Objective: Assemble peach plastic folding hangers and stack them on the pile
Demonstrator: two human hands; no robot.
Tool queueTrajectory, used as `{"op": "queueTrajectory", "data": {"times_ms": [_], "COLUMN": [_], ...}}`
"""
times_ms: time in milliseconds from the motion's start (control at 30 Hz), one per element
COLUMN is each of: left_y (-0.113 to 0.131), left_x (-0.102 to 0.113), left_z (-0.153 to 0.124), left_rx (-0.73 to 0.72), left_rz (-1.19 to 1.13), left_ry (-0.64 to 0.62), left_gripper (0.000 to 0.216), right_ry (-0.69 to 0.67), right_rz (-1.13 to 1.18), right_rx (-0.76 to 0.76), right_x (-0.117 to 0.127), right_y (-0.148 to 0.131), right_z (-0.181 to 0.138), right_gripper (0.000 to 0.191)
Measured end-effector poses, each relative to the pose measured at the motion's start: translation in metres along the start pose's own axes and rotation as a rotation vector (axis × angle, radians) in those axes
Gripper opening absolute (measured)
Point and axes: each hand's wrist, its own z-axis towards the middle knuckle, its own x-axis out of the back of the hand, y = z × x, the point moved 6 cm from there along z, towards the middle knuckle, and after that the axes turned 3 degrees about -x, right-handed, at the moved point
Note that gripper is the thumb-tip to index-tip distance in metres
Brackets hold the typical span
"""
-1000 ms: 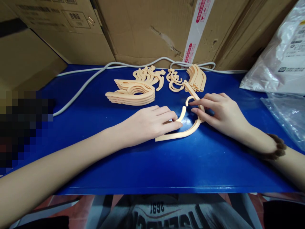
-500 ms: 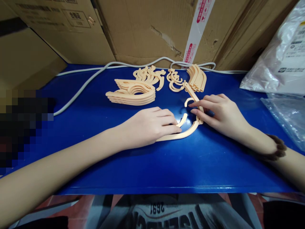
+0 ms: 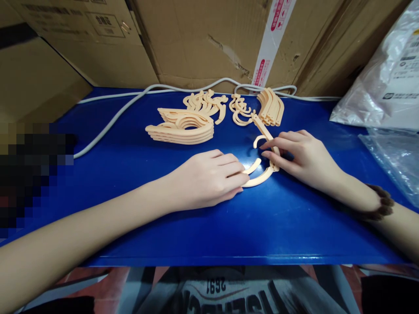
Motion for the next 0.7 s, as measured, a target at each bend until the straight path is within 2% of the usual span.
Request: {"op": "queueTrajectory", "data": {"times_ms": [133, 300, 700], "left_y": [0.0006, 0.0008, -0.0078], "left_x": [0.0021, 0.0005, -0.001], "left_z": [-0.0025, -0.0048, -0.0028], "left_rx": [-0.045, -0.089, -0.057], "left_rz": [0.026, 0.055, 0.098], "left_ry": [0.054, 0.047, 0.03], "left_gripper": [0.024, 0.031, 0.033], "right_ry": [-0.016, -0.033, -0.054], "right_rz": [0.023, 0.042, 0.101], "right_rx": [-0.011, -0.016, 0.004], "right_x": [-0.0005, -0.0005, -0.0017], "right_y": [0.0014, 0.001, -0.0025], "right_z": [0.0004, -0.0008, 0.0008], "right_gripper": [0.027, 0.027, 0.022]}}
